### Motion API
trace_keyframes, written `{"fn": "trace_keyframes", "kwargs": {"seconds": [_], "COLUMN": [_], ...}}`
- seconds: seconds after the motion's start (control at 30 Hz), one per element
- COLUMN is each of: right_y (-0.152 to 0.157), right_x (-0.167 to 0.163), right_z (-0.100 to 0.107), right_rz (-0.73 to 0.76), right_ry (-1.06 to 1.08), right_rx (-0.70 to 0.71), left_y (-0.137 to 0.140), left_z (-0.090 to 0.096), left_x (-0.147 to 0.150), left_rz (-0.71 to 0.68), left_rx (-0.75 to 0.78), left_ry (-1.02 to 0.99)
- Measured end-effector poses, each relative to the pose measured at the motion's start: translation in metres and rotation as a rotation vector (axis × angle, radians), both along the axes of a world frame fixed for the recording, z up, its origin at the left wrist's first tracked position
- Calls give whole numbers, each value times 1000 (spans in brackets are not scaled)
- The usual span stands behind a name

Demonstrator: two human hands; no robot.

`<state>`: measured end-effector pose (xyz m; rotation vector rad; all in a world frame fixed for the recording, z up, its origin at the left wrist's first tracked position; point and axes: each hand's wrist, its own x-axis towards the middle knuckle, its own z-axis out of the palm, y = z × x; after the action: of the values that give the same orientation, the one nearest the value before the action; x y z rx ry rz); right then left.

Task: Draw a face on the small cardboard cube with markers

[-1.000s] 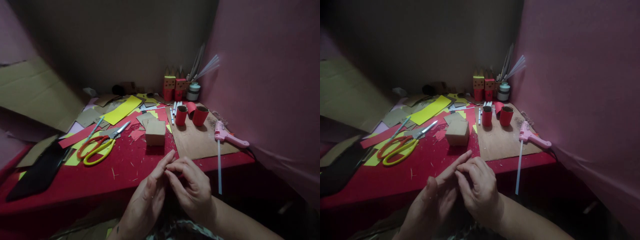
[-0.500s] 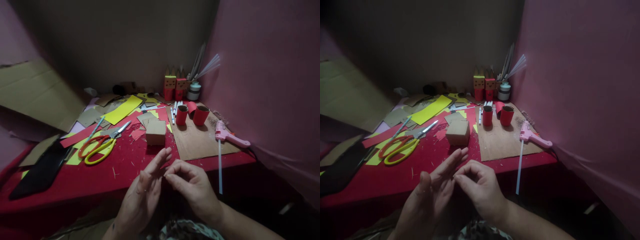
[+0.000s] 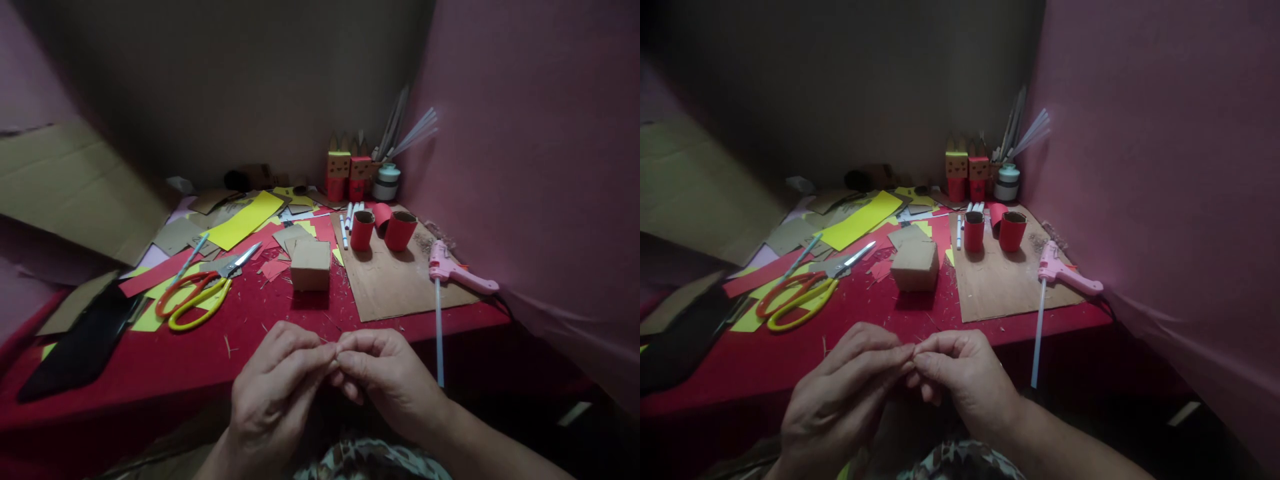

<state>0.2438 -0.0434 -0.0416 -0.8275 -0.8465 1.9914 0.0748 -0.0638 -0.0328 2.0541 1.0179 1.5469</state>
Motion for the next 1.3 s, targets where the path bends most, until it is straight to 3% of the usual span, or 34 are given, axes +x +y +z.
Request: {"fn": "trace_keyframes", "kwargs": {"seconds": [0.1,0.3,0.47,0.73,1.0,1.17,1.3], "right_y": [-2,-4,-5,-3,1,6,16], "right_x": [1,0,1,9,19,20,14], "right_z": [-2,-8,-9,-4,26,46,50], "right_rz": [55,34,52,150,387,407,528], "right_ry": [-25,-36,-85,-288,-461,-591,-553], "right_rx": [-25,-42,-40,33,10,99,-7], "left_y": [0,-3,-5,-6,0,-1,-4], "left_z": [5,-13,-20,-24,-29,-33,-26], "left_x": [-2,3,0,-6,-12,-7,-6], "left_rz": [-16,113,47,75,-170,-52,127], "left_rx": [149,134,52,246,52,189,350], "left_ry": [179,205,194,481,333,363,529]}}
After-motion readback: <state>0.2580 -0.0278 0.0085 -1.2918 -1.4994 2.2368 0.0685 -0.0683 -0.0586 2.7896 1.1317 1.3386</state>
